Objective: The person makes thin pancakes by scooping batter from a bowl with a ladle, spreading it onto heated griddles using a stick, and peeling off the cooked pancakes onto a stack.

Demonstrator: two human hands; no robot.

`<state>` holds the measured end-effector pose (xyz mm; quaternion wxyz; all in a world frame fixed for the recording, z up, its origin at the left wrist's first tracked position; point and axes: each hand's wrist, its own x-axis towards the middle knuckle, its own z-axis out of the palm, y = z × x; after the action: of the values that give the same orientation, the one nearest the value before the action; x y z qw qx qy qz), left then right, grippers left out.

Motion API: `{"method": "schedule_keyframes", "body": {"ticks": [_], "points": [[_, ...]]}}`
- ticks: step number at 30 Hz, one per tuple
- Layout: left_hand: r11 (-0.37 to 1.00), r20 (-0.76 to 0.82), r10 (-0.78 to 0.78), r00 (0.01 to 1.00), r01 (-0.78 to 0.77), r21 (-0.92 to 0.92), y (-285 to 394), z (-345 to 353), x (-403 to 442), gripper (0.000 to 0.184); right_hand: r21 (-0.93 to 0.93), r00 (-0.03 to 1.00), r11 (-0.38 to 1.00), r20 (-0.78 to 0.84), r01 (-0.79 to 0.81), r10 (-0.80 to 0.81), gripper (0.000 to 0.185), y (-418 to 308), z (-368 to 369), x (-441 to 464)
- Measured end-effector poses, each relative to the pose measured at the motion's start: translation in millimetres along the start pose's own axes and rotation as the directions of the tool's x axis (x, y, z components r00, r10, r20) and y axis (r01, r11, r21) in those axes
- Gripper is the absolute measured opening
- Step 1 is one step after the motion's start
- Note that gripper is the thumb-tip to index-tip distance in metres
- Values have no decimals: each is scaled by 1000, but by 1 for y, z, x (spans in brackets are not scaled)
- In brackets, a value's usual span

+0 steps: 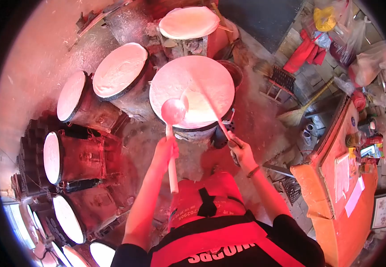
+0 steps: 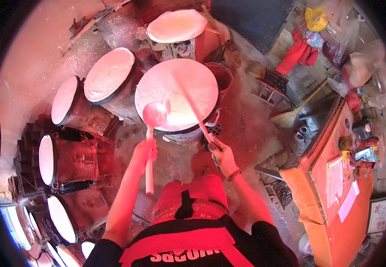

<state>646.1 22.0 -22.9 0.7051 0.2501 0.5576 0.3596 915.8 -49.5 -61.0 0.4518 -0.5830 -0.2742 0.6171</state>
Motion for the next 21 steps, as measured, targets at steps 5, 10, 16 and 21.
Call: {"method": "schedule_keyframes", "body": {"ticks": [5,10,16,21], "points": [[997,-57,26,998,-22,69,-16,26,55,12,175,989,982,-116,-68,90,32,32,42,9],[987,-64,-83,995,73,-142,-14,51,63,16,301,969,920,88,-249,233,29,25,78,10],[803,470,-202,859,420,-423,59,-25,-22,16,179,995,981,-77,71,-58,21,-40,58,6],[745,540,-360,761,583,-324,66,-55,-11,14,-245,899,903,-180,352,-399,36,62,65,12]]}}
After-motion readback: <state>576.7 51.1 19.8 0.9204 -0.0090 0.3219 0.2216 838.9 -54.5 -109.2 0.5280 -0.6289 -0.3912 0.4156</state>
